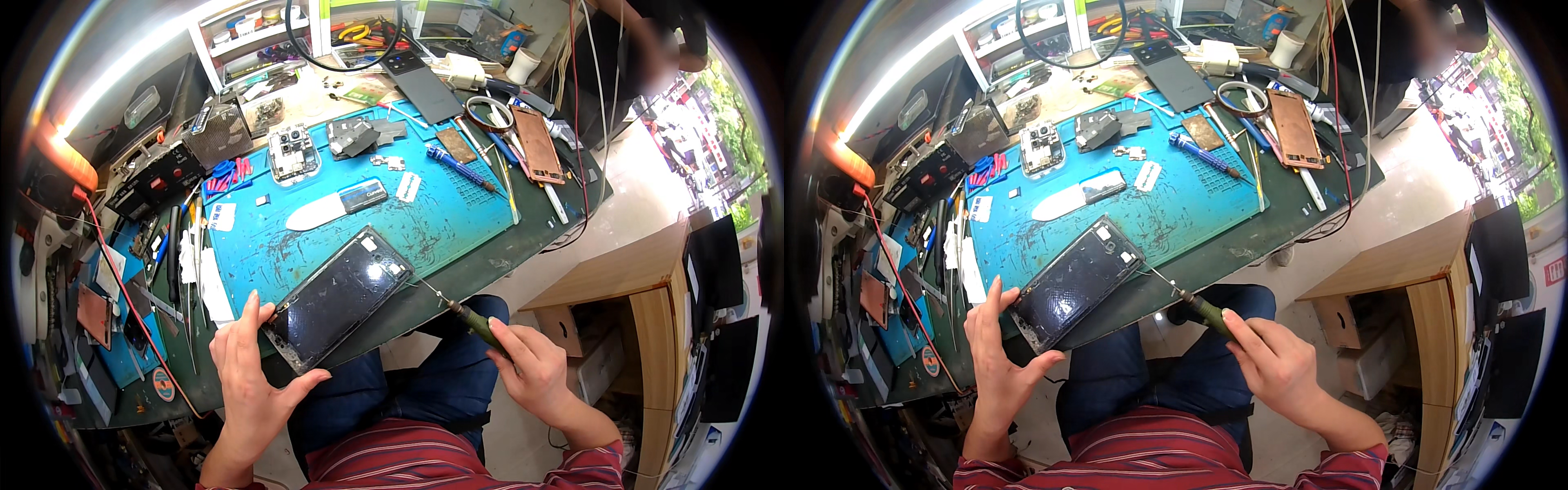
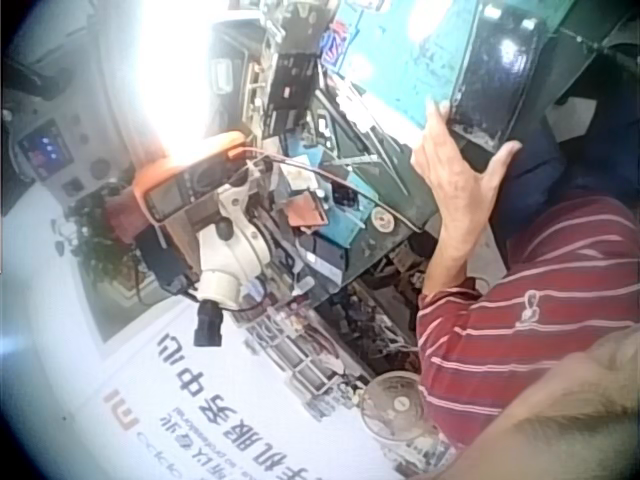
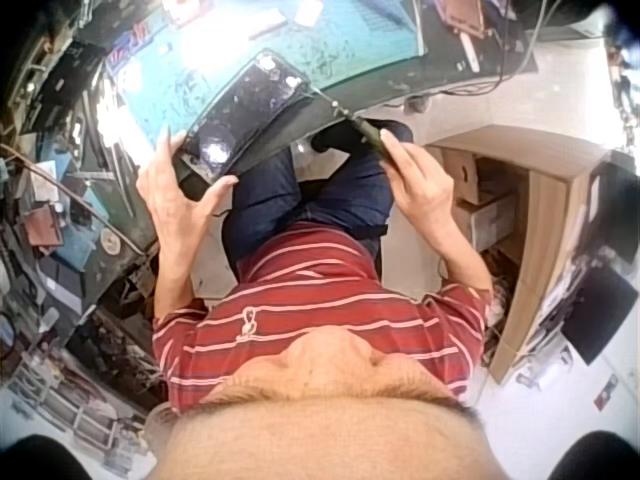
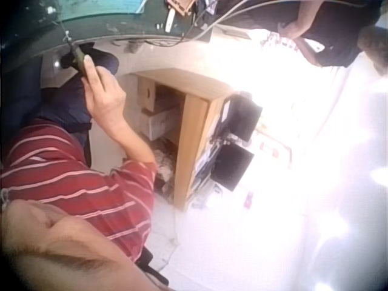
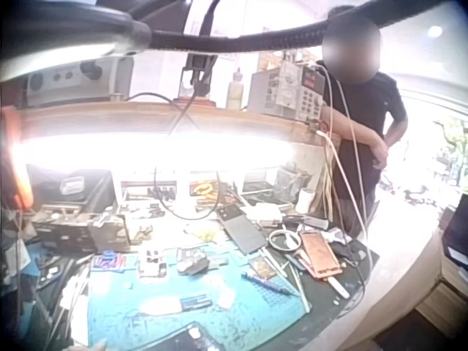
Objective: The person uses a metal prying tool and a screwdriver to carefully pry open and separate the screen assembly from the phone body. They work along the edges of the device to release clips and disconnect internal components.
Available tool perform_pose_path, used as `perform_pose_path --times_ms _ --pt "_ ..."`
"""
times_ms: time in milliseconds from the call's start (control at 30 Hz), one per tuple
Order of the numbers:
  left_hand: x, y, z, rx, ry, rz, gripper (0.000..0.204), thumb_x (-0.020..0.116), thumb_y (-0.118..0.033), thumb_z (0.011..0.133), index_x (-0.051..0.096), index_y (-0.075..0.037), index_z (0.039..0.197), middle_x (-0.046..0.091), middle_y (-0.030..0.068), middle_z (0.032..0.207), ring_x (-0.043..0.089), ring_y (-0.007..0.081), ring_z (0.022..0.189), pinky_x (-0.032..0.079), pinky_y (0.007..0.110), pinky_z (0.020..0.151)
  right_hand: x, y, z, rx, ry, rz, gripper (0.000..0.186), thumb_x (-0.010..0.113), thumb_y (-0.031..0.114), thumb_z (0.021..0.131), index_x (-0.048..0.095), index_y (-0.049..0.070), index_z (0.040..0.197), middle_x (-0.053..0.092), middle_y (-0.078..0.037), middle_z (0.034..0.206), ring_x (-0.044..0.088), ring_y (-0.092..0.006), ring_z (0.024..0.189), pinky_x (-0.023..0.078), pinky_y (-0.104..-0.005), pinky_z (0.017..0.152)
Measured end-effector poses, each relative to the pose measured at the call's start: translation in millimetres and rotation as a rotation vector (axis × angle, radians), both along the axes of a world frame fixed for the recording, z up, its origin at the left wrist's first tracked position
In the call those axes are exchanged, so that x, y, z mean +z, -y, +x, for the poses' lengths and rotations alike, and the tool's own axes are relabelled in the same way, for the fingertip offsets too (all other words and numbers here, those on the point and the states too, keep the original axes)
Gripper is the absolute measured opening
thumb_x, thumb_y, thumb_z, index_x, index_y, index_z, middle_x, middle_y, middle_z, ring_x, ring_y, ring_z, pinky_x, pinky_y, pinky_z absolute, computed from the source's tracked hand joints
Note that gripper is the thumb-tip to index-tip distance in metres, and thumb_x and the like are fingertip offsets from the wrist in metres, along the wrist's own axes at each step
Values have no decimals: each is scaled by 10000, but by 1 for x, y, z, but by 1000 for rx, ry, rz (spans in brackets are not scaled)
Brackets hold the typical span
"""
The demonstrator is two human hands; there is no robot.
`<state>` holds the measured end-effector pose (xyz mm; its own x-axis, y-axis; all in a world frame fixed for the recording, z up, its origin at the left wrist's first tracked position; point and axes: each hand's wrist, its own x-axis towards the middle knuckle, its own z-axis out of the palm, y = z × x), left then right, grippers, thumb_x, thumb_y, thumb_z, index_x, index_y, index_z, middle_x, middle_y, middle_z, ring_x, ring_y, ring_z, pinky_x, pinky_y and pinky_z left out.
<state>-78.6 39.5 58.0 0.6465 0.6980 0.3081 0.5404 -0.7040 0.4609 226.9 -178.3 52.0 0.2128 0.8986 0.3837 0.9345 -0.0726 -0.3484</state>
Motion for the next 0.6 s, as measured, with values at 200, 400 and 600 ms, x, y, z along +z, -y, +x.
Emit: perform_pose_path --times_ms 200,400,600 --pt "1 0 0 1 -7 1 1242 1004 -434 692 383 67 1644 682 154 1374 552 330 1226 382 478 1121 0 0 -1 0 -3 7 635 879 35 813 733 116 1426 729 -69 1018 712 -248 789 575 -357 654" --pt "0 1 -1 5 -11 9 1249 999 -455 694 381 62 1648 686 156 1372 552 331 1228 379 486 1120 0 0 -2 6 2 -2 640 880 30 810 732 112 1427 724 -64 1016 705 -239 784 573 -354 650" --pt "-1 1 0 6 -6 8 1246 1006 -434 688 383 59 1648 683 155 1378 562 328 1225 383 481 1116 -4 0 -2 13 -8 9 652 882 32 810 727 115 1438 719 -59 1022 699 -231 782 570 -346 647"
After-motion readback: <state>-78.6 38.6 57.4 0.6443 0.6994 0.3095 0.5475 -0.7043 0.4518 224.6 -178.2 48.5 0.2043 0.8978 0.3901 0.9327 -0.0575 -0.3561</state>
